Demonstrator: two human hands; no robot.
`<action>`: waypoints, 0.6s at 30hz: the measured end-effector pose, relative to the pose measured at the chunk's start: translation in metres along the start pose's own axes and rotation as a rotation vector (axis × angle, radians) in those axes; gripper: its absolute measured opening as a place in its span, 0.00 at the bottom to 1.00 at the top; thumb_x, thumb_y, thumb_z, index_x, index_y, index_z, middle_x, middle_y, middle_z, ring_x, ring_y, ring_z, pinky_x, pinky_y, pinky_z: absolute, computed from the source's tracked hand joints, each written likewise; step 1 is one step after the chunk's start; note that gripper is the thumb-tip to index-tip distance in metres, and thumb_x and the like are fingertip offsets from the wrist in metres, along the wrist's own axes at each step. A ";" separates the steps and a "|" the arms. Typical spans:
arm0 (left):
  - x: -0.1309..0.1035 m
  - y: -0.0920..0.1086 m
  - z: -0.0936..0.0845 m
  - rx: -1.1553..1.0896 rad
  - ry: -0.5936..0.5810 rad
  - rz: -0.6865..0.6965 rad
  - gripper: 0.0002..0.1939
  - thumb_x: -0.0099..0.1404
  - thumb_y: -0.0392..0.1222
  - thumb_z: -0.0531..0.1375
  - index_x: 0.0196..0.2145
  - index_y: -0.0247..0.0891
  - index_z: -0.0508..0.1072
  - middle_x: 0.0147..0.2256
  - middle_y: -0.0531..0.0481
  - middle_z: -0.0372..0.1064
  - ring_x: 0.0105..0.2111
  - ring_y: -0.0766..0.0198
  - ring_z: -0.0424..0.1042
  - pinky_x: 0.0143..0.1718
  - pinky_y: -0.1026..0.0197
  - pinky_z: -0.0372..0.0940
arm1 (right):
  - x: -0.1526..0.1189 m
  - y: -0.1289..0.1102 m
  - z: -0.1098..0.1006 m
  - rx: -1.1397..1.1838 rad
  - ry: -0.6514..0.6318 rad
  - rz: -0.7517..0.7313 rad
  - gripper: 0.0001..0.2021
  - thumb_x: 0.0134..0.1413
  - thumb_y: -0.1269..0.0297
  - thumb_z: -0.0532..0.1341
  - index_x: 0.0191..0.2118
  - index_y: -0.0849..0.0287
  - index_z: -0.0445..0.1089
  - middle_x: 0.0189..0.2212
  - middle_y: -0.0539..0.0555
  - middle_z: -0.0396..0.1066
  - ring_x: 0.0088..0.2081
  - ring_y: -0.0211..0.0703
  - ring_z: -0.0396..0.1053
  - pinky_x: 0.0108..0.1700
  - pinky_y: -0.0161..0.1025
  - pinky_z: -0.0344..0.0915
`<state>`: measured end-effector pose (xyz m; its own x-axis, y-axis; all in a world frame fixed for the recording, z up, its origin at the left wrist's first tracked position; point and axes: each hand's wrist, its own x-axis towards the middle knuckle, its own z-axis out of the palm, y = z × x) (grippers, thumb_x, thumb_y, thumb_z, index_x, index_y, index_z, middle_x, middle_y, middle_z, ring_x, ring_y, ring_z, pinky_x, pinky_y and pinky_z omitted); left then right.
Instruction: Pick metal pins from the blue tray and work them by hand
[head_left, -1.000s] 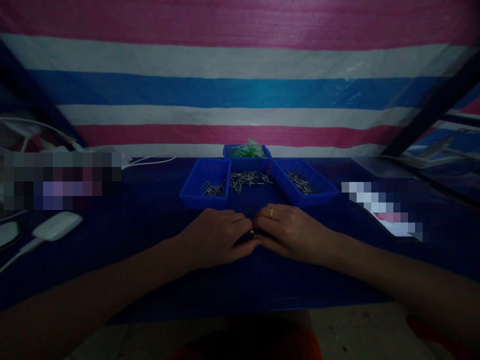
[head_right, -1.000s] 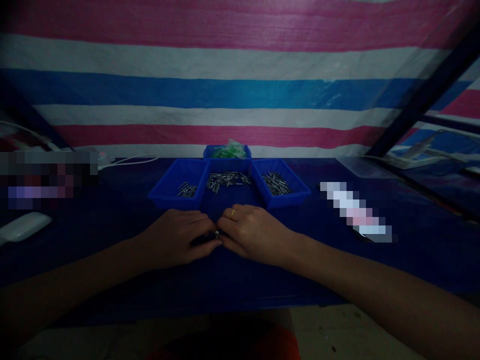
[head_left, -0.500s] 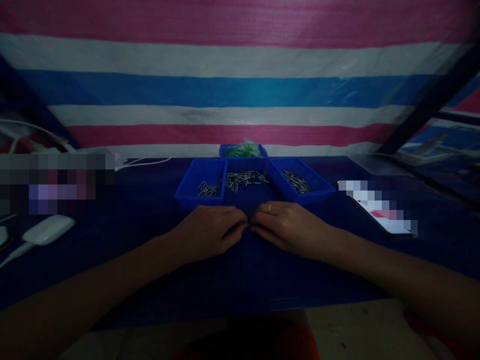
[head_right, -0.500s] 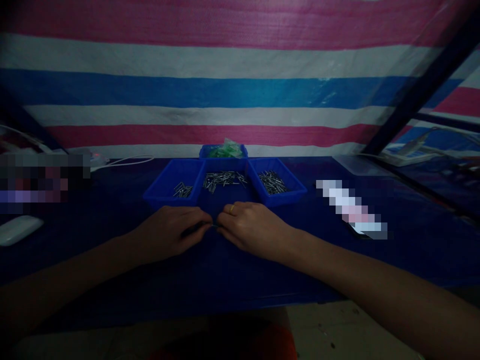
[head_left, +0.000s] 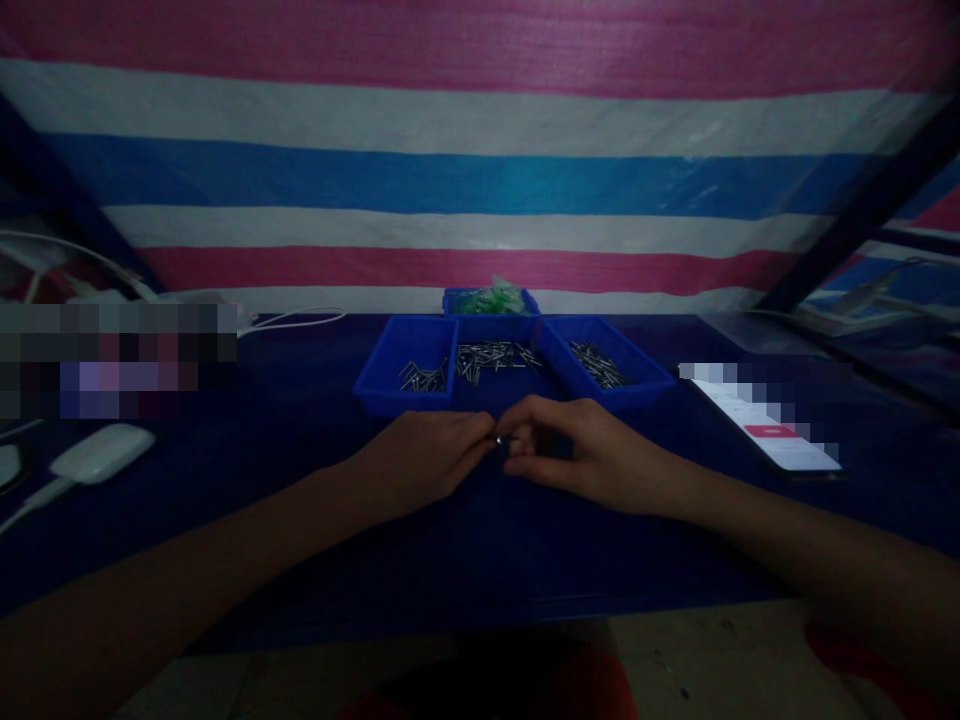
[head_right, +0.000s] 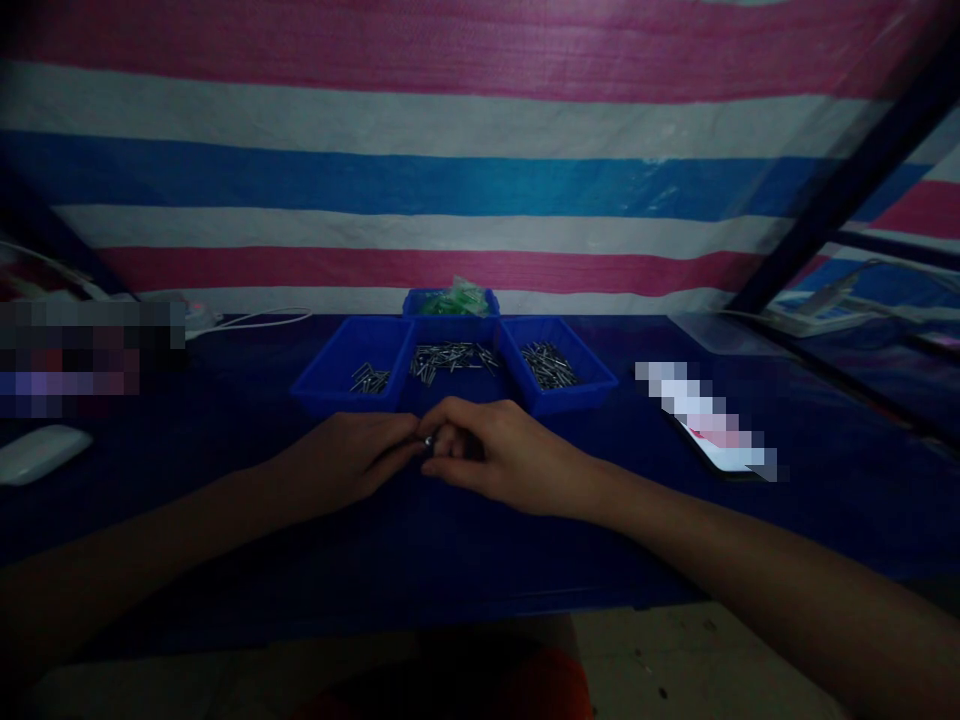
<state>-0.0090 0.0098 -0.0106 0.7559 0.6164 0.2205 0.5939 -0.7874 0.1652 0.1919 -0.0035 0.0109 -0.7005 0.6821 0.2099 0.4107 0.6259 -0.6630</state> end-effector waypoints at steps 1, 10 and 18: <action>0.000 0.000 -0.001 -0.011 0.003 0.001 0.07 0.65 0.37 0.48 0.31 0.36 0.63 0.27 0.54 0.65 0.27 0.69 0.67 0.27 0.67 0.58 | 0.000 0.000 0.000 0.077 -0.023 0.016 0.09 0.52 0.68 0.57 0.41 0.59 0.63 0.29 0.48 0.67 0.29 0.33 0.65 0.32 0.32 0.63; -0.001 0.001 -0.002 -0.104 0.102 -0.151 0.21 0.62 0.42 0.52 0.52 0.38 0.53 0.32 0.54 0.68 0.25 0.70 0.68 0.25 0.68 0.59 | 0.003 -0.003 -0.001 0.479 0.116 0.114 0.14 0.50 0.73 0.55 0.45 0.60 0.63 0.39 0.55 0.68 0.34 0.36 0.67 0.30 0.34 0.66; 0.000 0.001 0.002 -0.011 0.084 -0.153 0.20 0.63 0.40 0.50 0.52 0.39 0.56 0.31 0.54 0.70 0.25 0.69 0.69 0.25 0.68 0.60 | 0.011 0.013 -0.007 0.553 0.489 0.204 0.07 0.51 0.67 0.55 0.35 0.60 0.67 0.34 0.53 0.69 0.31 0.37 0.68 0.27 0.34 0.65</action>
<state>-0.0076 0.0093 -0.0128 0.6308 0.7271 0.2711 0.6973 -0.6844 0.2131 0.1937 0.0150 0.0101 -0.2508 0.9343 0.2532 0.0620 0.2765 -0.9590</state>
